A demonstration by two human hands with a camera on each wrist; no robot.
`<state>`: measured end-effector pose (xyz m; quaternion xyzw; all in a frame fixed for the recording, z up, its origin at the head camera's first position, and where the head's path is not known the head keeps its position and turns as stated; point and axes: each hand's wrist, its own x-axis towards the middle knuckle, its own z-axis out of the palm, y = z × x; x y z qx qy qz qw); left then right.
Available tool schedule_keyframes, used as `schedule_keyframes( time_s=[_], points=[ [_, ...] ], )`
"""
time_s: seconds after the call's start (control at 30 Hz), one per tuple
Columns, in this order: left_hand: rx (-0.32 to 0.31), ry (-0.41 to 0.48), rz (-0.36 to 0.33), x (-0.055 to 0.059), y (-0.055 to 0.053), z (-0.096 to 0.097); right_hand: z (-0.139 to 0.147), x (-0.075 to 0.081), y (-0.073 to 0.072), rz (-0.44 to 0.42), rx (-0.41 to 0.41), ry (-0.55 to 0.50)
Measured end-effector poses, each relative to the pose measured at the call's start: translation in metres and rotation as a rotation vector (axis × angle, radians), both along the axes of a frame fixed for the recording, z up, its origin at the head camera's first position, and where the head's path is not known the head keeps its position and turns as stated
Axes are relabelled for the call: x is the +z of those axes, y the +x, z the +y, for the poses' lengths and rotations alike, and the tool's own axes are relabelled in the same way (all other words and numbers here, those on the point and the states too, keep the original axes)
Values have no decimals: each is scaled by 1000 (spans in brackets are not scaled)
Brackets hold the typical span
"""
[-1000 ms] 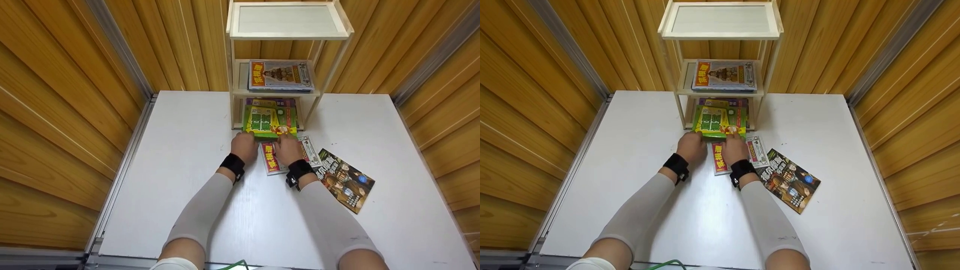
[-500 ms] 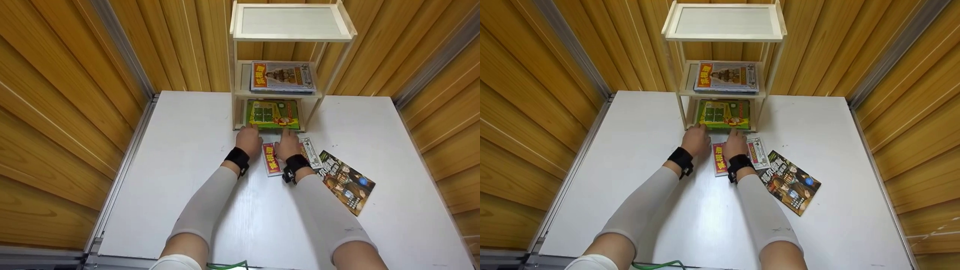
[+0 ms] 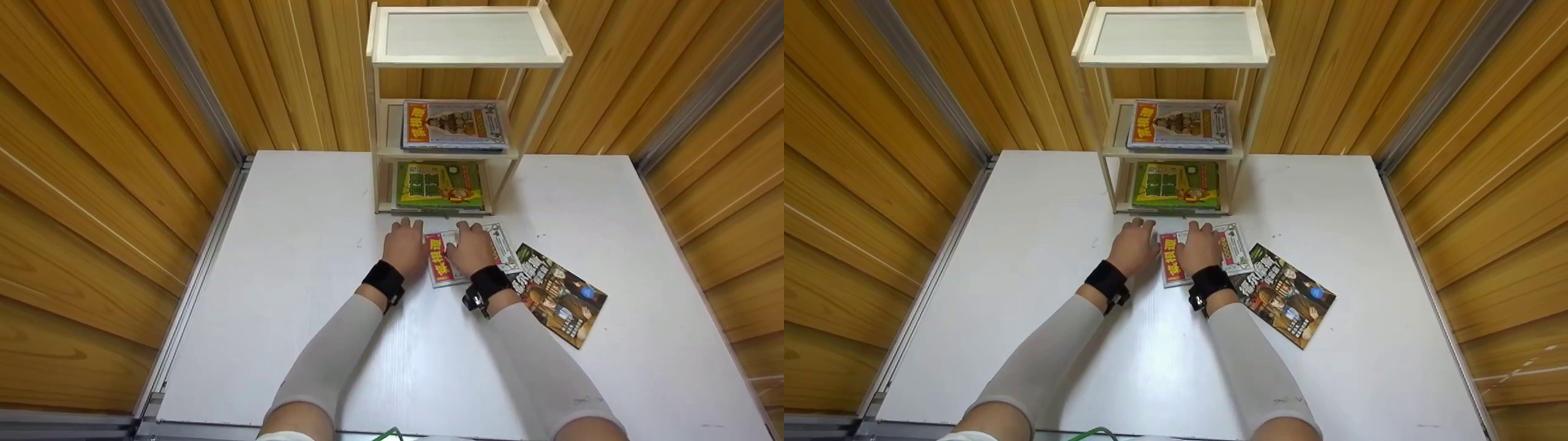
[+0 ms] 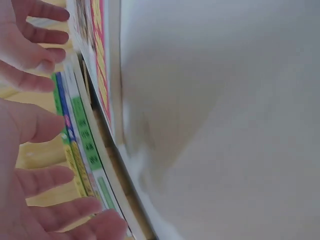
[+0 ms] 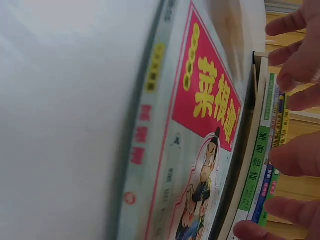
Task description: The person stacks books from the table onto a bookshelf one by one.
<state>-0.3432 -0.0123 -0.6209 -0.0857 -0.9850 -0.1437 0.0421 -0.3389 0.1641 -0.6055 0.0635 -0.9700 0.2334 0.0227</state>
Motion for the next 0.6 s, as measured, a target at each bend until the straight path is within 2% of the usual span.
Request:
schedule_keyframes(
  time_s=[0.2,0.4,0.6],
  points=[
    [9,-61,47,-1,34,6,8,-4,30,115,20,105],
    [33,-116,25,0,64,2,14,-3,63,140,3,129],
    [96,-60,30,-3,92,-4,17,-3,97,161,-3,115]
  ],
)
